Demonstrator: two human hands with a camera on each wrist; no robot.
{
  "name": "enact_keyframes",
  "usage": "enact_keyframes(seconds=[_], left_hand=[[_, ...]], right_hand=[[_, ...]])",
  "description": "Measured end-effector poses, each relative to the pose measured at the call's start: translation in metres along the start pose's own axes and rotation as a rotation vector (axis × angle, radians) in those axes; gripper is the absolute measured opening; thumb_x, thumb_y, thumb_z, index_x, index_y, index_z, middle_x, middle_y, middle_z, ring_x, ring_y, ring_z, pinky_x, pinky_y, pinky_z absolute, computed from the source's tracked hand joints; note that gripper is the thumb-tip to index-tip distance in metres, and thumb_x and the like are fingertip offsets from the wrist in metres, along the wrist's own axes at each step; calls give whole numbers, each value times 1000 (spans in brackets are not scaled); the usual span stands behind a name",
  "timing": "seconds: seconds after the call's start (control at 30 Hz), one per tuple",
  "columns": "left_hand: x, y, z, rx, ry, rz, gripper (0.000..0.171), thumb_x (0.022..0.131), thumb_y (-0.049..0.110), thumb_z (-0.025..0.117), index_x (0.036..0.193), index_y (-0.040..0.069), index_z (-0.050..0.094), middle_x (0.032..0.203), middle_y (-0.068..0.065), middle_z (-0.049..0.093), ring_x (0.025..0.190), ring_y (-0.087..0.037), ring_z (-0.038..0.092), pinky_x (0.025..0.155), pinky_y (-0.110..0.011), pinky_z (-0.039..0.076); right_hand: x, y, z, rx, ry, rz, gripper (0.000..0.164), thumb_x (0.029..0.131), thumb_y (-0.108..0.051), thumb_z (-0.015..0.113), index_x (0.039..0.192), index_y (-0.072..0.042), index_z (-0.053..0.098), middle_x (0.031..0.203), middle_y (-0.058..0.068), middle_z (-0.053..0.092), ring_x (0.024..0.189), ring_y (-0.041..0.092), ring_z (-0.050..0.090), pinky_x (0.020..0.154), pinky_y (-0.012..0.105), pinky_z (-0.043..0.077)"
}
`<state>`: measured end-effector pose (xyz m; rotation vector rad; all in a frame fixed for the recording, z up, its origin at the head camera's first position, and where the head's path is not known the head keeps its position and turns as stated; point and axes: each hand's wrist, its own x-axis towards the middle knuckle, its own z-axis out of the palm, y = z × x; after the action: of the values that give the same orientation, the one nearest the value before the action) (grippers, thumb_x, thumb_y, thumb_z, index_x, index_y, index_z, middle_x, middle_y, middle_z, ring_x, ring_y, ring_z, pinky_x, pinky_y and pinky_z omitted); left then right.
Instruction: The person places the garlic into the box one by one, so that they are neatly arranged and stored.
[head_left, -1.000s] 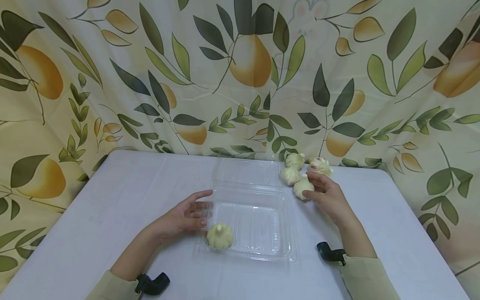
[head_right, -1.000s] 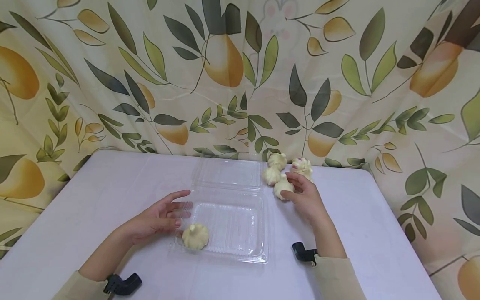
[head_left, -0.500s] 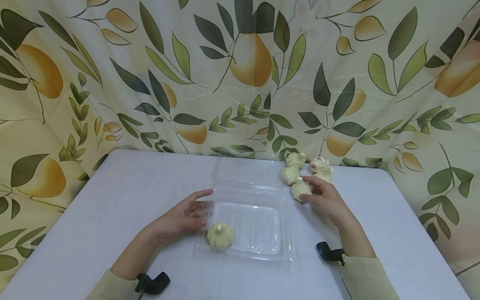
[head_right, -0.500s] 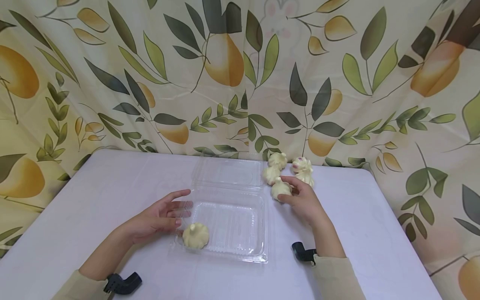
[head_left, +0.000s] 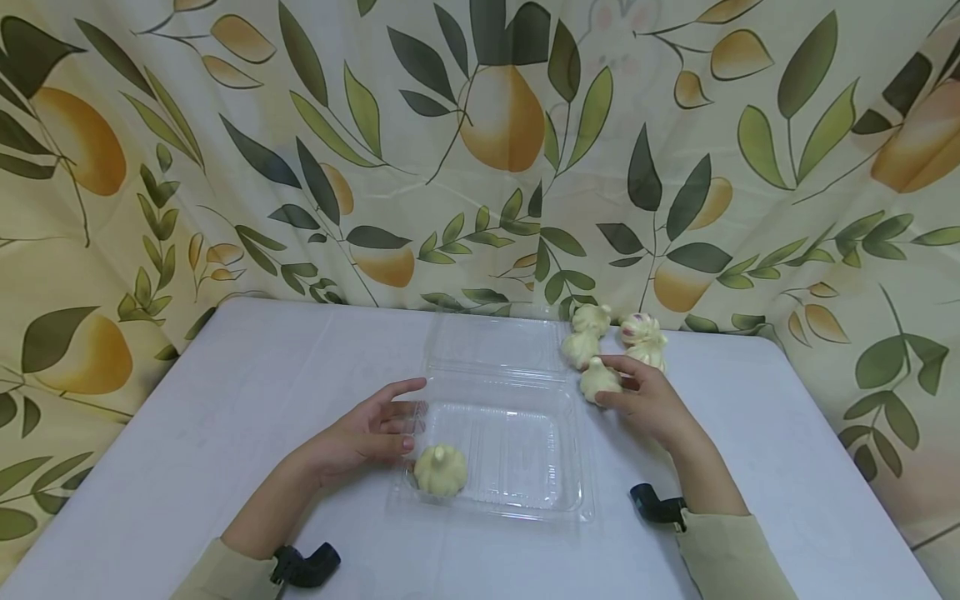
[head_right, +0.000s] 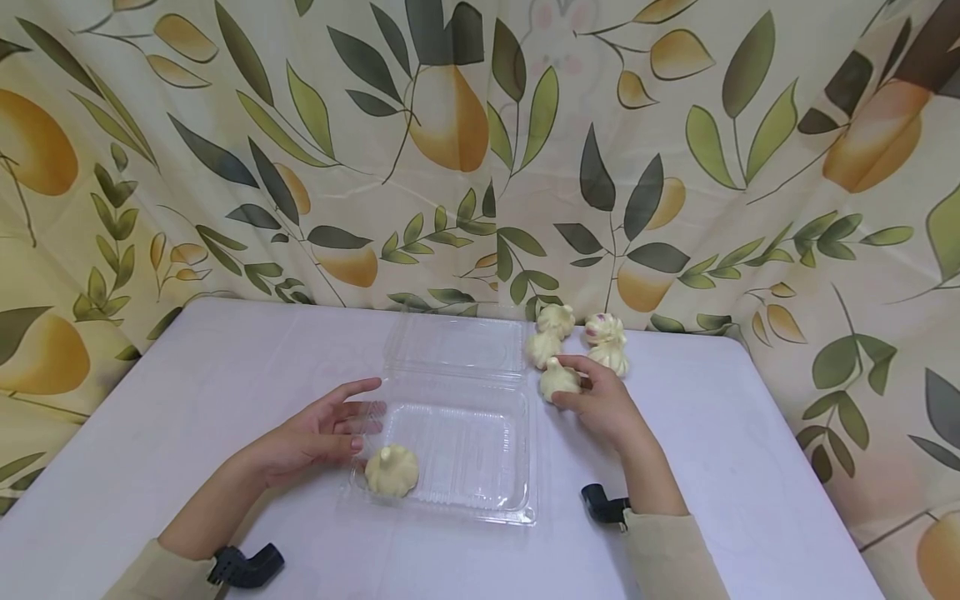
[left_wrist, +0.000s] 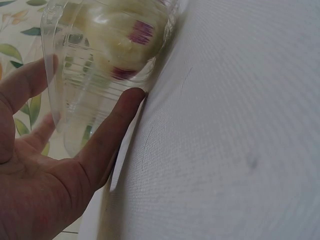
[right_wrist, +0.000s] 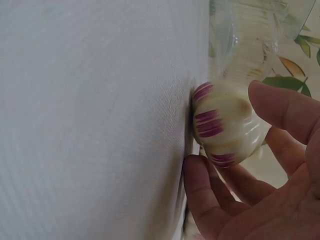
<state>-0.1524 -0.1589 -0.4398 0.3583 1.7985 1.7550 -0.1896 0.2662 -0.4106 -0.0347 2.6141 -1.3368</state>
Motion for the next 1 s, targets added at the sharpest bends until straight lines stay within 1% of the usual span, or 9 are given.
enact_keyframes(seconds=[0.17,0.23,0.43,0.53,0.77,1.0], left_hand=[[0,0,0,-3,1,-2,82,92,7,69,158,26,25,158,-18,27,142,-39,35,97,-43,49],[0,0,0,-2,2,-3,82,92,7,70,158,26,25,158,-18,27,142,-39,35,97,-43,48],[0,0,0,-1,2,-1,82,92,7,69,158,26,24,158,-18,27,142,-39,35,97,-43,48],[-1,0,0,-1,1,0,82,92,7,69,158,25,24,158,-18,27,141,-39,36,97,-43,49],[-1,0,0,0,-3,6,82,92,6,68,159,25,24,158,-18,27,141,-40,35,97,-43,48],[-1,0,0,-3,-2,6,82,92,6,68,158,25,24,158,-19,27,142,-39,35,97,-42,48]], right_hand=[[0,0,1,-11,-3,-5,60,89,-13,73,144,-5,50,150,23,44,137,49,37,102,58,43],[0,0,2,-16,-2,-4,59,90,-13,72,144,-6,50,149,23,44,137,48,38,104,58,42],[0,0,3,-25,7,-24,53,89,-10,72,139,-4,54,141,22,52,133,45,44,102,53,43],[0,0,3,-21,11,-27,52,89,-10,72,137,-4,55,140,21,53,132,45,44,101,52,43],[0,1,3,-20,24,-22,50,87,-10,74,134,-4,57,135,21,56,128,43,49,94,44,47],[-1,-2,2,-35,27,-2,51,87,-13,75,134,-7,57,135,20,57,126,42,50,92,45,47]])
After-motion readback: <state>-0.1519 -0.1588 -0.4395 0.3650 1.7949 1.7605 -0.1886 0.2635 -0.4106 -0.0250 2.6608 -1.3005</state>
